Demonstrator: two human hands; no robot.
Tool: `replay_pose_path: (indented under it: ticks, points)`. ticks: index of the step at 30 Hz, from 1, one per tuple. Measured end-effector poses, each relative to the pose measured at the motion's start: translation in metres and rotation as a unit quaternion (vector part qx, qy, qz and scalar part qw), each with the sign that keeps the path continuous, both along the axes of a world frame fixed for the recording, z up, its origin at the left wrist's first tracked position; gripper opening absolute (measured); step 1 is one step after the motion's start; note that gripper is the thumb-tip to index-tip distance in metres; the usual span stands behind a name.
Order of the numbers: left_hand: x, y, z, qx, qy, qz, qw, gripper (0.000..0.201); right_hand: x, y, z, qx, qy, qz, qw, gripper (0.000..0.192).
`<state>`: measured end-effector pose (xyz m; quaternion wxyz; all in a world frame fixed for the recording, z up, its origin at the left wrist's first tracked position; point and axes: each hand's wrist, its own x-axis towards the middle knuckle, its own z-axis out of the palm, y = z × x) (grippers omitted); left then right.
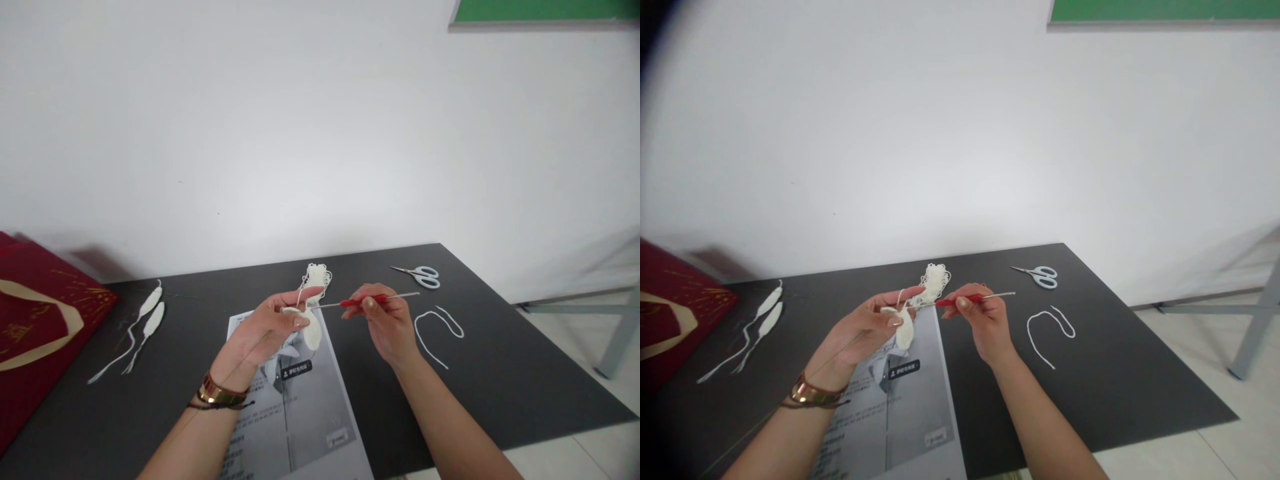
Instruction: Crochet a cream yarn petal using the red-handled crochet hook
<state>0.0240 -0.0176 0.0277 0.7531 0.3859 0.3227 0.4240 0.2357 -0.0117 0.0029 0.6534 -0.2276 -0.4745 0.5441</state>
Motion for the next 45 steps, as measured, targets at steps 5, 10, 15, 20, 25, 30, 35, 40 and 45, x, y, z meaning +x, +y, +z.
replay_pose_path:
  ticks: [5,10,15,20,25,30,35,40,45]
  points:
    - [-0.002,0.001,0.0,-0.04,-0.005,-0.034,0.999,0.057,0.004,0.001,0.002,0.026,-0.026,0.018,0.999,0.01]
    - [-0.003,0.001,0.002,-0.061,-0.001,-0.06,0.996,0.056,0.006,0.003,0.004,0.04,-0.041,0.039,0.998,0.011]
    - [-0.005,0.002,0.0,-0.069,0.011,-0.077,0.995,0.058,0.008,0.002,0.007,0.046,-0.039,0.067,0.996,0.009]
    - [-0.004,0.002,0.001,-0.073,0.0,-0.084,0.994,0.057,0.01,0.001,0.008,0.064,-0.047,0.077,0.994,0.008]
    - [-0.003,0.001,0.001,-0.077,-0.002,-0.087,0.993,0.056,0.009,0.002,0.007,0.086,-0.049,0.065,0.993,0.008]
    - [-0.003,0.0,-0.001,-0.071,-0.005,-0.09,0.993,0.055,0.009,0.001,0.009,0.083,-0.05,0.05,0.994,0.008]
    - [-0.005,0.002,-0.001,-0.072,-0.01,-0.088,0.993,0.055,0.01,0.003,0.01,0.086,-0.053,0.053,0.993,0.008]
    - [-0.006,0.002,-0.001,-0.055,-0.004,-0.094,0.994,0.053,0.012,0.002,0.012,0.073,-0.05,0.064,0.994,0.008]
    - [-0.008,0.001,-0.005,-0.025,0.015,-0.097,0.995,0.046,0.01,0.0,0.015,-0.006,-0.023,0.073,0.997,0.015]
